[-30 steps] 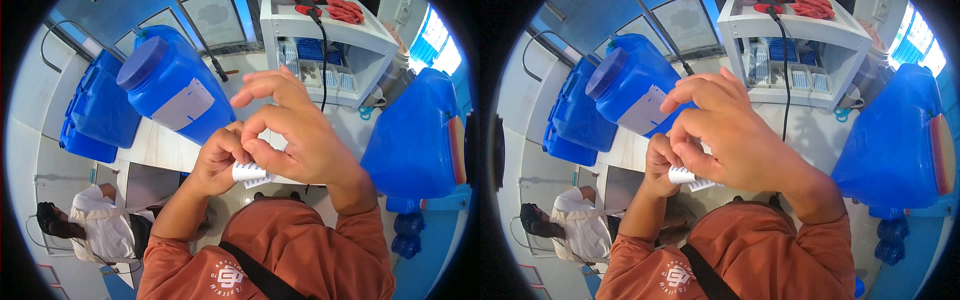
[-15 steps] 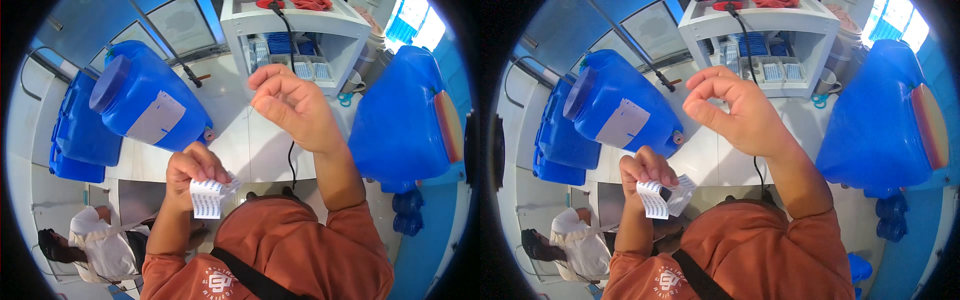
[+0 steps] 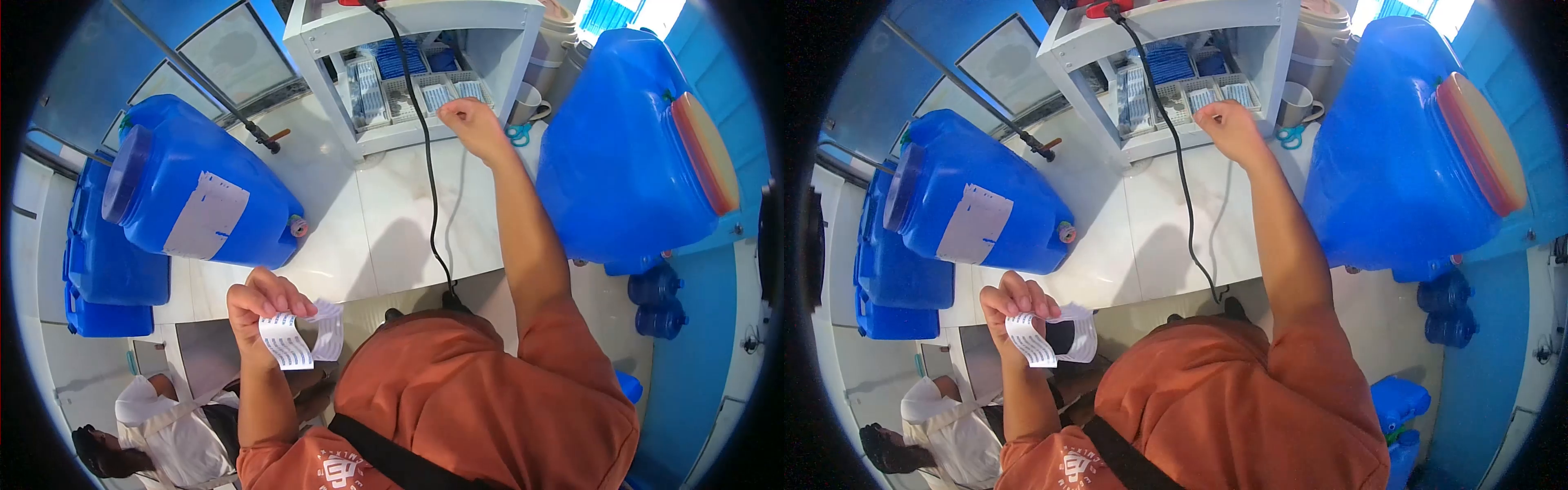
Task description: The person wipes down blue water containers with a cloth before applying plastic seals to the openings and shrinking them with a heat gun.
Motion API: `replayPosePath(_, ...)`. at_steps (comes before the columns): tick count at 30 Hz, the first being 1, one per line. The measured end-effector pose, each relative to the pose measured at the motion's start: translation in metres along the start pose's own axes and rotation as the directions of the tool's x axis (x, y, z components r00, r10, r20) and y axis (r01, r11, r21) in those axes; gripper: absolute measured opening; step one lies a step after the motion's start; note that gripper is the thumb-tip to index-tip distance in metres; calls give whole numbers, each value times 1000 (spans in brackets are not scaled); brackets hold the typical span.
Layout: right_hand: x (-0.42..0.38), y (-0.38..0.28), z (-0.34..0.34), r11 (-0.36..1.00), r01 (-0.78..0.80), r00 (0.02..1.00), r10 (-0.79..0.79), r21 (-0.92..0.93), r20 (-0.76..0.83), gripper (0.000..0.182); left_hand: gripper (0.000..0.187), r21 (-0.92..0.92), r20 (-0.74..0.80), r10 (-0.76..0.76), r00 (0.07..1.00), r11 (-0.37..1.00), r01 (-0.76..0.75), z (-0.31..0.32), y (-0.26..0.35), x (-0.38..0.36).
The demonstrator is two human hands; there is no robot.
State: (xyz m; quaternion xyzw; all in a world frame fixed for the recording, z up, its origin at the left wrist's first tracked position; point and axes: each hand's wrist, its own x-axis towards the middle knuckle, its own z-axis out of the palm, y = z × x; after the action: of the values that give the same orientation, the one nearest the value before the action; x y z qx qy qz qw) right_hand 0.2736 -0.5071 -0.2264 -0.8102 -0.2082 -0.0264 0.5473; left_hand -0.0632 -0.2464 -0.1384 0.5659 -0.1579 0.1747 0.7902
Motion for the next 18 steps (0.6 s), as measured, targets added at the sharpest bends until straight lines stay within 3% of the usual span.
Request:
replayPosePath(1,7,17,6,1000,-2,1000,2,-1,-3,27,31,-1,3,-2,1000,1000,2,2,0,0)
replayPosePath(3,17,40,16,973,9,1000,-6,-230,10,27,30,-5,0,-9,1000,1000,9,5,0,0)
replayPosePath(7,22,46,20,955,-40,999,48,-295,20,21,30,27,-5,1,1000,1000,-1,7,1,-3)
replayPosePath(12,19,55,26,879,33,993,-82,-475,-83,20,29,20,-31,-17,999,1000,18,5,1,-7)
replayPosePath(18,11,56,17,824,90,989,-138,-560,-44,16,29,43,-51,-23,998,999,25,5,2,-9)
